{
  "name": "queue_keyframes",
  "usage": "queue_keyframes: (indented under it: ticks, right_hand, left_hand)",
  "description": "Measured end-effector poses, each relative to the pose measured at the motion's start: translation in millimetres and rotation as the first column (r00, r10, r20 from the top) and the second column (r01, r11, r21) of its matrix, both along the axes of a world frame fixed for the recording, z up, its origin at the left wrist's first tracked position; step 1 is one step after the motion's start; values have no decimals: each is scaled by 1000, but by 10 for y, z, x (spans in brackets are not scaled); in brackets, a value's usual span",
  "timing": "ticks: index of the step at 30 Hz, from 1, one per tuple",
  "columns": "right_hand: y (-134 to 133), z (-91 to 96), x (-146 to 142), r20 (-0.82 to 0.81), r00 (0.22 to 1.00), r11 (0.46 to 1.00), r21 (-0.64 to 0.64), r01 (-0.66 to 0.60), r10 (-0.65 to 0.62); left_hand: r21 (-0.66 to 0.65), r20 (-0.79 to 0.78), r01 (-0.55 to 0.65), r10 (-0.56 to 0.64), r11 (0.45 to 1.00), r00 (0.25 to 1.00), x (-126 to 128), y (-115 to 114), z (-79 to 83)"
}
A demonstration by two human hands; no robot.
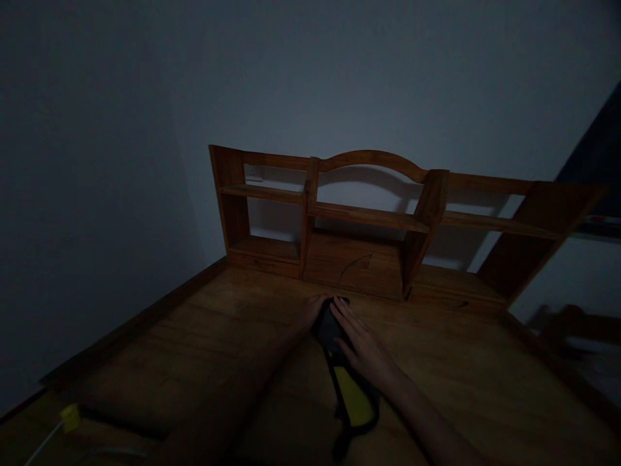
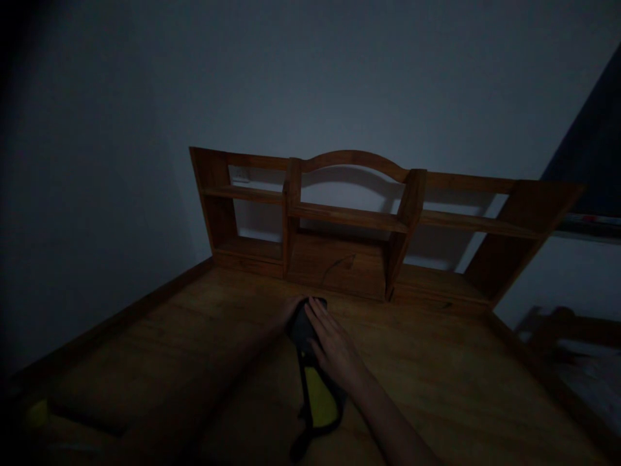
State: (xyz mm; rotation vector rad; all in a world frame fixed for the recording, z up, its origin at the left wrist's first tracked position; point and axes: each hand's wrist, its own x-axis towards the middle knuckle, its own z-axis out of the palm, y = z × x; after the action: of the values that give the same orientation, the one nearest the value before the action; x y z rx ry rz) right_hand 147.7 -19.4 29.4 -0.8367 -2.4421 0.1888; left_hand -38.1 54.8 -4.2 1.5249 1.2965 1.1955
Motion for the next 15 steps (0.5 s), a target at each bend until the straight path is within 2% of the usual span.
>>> queue_keyframes:
  ticks: [8,12,15]
  right_hand:
    - [9,-6,2,7,1000,999,39,-3,3]
    - [14,5,16,6,1000,999,46,15,-15]
    - [20,15,24,24,999,998,64,22,-24]
  left_hand:
    - [-6,67,0,0,1000,998,-24,144,-173]
    - [-21,64,-14,15,1000,998,-12,129,-167]
    - [-20,31,-37,38,999,999,5,71,-104]
